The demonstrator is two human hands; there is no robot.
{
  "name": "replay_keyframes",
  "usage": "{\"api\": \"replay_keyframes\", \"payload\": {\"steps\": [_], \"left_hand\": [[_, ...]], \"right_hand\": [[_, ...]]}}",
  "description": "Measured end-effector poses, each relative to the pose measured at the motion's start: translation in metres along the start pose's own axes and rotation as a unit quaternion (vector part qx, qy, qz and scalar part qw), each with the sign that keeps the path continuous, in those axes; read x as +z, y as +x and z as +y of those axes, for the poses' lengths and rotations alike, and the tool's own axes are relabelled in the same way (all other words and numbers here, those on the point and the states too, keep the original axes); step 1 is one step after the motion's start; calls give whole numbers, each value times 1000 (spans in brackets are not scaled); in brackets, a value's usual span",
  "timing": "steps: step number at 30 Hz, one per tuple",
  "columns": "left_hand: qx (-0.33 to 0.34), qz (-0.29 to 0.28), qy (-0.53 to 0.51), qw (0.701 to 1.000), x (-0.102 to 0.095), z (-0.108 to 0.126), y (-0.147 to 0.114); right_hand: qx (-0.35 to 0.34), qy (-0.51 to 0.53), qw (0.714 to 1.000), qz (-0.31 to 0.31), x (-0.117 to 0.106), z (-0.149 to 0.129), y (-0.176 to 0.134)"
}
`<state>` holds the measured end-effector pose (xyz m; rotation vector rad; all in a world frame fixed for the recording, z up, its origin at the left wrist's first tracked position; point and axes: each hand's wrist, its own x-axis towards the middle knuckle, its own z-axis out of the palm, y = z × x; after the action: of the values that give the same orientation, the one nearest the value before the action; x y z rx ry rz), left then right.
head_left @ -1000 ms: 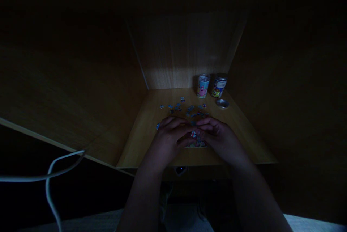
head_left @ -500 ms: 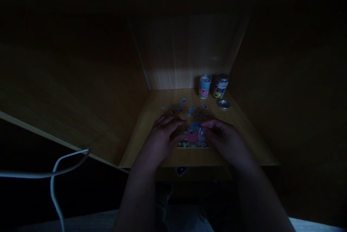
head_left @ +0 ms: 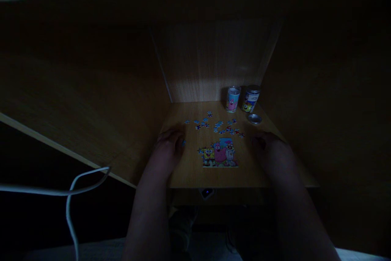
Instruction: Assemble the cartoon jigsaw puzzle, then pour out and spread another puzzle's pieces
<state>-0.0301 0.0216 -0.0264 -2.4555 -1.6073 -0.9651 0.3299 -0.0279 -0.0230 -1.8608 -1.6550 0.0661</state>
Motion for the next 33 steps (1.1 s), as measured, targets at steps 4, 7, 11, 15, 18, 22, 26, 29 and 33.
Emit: {"api": "replay_keyframes", "payload": {"steps": [4,7,11,15,18,22,26,29,33], "left_hand": [[-3,0,-14,1000,3,-2,0],[-12,-16,-10,1000,2,-1,0],[-1,-35,-13,999,-5,9,-1],[17,-50,-7,999,-13,25,2],[11,-76,23,997,-12,34,13],[9,-165,85,983,-2,36,40],[-67,-236,145,959,6,35,58],[-83,-236,158,955,5,36,58],[-88,-232,169,954,-3,41,51]], "right_hand": [[-10,-16,1000,-10,2,-2,1],[-19,-16,1000,-12,3,-1,2],[-18,-11,1000,-15,4,1,3],[-22,-16,999,-17,5,2,3],[-24,-17,999,-17,4,2,3],[-5,-19,999,-29,3,-2,3],[7,-24,999,-40,1,-5,4],[4,-24,999,-39,1,-5,5],[-5,-10,999,-32,2,-4,4]]}}
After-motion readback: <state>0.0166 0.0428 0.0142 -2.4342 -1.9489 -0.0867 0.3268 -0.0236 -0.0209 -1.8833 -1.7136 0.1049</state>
